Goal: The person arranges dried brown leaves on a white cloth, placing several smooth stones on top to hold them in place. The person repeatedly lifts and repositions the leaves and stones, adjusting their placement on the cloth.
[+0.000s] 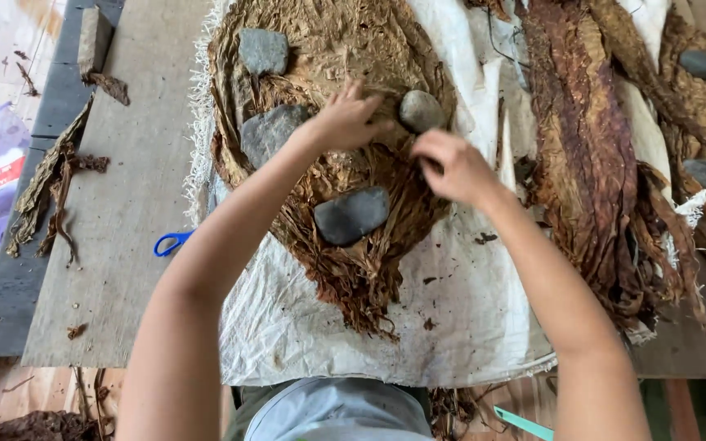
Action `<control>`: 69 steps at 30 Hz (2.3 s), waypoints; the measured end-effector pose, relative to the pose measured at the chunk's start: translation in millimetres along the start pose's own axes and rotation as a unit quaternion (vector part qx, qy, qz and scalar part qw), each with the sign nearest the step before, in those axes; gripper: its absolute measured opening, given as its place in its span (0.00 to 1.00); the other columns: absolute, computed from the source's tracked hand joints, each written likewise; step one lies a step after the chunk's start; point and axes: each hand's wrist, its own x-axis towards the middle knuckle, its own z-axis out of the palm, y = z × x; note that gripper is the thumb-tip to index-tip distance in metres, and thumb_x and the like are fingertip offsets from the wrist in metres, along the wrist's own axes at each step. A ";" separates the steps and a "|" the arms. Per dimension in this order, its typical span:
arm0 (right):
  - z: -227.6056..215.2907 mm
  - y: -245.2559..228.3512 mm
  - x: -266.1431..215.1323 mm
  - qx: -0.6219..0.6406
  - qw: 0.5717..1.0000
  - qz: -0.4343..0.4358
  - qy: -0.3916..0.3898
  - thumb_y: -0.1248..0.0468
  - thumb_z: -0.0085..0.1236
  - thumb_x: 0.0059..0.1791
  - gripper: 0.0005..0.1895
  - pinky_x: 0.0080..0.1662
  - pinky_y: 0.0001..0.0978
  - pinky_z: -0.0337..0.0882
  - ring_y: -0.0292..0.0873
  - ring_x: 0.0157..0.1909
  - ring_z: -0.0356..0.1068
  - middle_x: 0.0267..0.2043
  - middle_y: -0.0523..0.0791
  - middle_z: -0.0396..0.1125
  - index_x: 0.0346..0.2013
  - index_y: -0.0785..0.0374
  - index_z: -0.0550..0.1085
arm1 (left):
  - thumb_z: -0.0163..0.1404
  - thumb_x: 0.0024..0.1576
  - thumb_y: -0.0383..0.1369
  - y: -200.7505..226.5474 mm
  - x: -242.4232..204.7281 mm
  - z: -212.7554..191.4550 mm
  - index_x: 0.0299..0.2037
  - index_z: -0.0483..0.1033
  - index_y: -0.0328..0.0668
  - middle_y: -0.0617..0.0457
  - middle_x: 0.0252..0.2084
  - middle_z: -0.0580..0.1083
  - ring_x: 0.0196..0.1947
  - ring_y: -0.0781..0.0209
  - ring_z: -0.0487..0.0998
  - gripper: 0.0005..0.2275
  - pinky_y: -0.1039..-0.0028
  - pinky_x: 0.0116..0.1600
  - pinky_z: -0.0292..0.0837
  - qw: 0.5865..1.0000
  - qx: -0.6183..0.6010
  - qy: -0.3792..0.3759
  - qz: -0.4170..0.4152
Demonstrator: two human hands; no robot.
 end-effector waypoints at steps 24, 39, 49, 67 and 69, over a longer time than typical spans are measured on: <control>80.1 29.0 -97.9 -0.151 0.988 -0.007 0.032 0.73 0.54 0.63 0.20 0.65 0.59 0.82 0.59 0.67 0.80 0.60 0.50 0.76 0.65 0.50 0.81 | 0.77 0.51 0.39 33.5 -184.3 33.3 0.76 0.75 0.35 0.37 0.62 0.84 0.64 0.34 0.85 0.41 0.40 0.73 0.80 0.997 -0.059 0.028 0.042; 19.4 -63.6 -119.0 -0.154 0.975 0.089 -0.136 0.77 0.51 0.53 0.37 0.82 0.70 0.54 0.58 0.87 0.57 0.89 0.51 0.58 0.77 0.54 0.74 | 0.72 0.46 0.42 68.3 -105.4 34.6 0.73 0.83 0.56 0.44 0.57 0.83 0.53 0.41 0.89 0.37 0.51 0.55 0.90 0.989 0.101 -0.071 0.086; 48.1 -16.3 15.0 0.050 0.994 -0.001 0.102 0.66 0.48 0.68 0.22 0.75 0.61 0.67 0.59 0.78 0.68 0.76 0.53 0.69 0.78 0.56 0.70 | 0.41 0.80 0.49 -1.6 -15.4 47.0 0.71 0.82 0.47 0.37 0.78 0.70 0.82 0.32 0.66 0.22 0.44 0.84 0.61 0.979 -0.081 0.182 0.052; 12.0 -18.4 34.1 0.027 0.987 0.157 -0.026 0.50 0.50 0.68 0.26 0.78 0.60 0.63 0.57 0.82 0.66 0.80 0.49 0.70 0.79 0.56 0.75 | 0.29 0.73 0.57 -25.5 -0.8 88.9 0.90 0.51 0.65 0.45 0.94 0.41 0.93 0.41 0.38 0.33 0.48 0.91 0.37 0.976 0.067 0.136 -0.156; -1.4 -9.2 15.7 -0.063 0.977 0.195 0.057 0.54 0.62 0.64 0.21 0.72 0.59 0.73 0.56 0.70 0.75 0.65 0.51 0.77 0.69 0.58 0.81 | 0.27 0.74 0.56 -19.1 -15.4 89.0 0.89 0.52 0.62 0.44 0.94 0.43 0.93 0.40 0.40 0.33 0.50 0.91 0.37 0.974 0.048 0.150 -0.162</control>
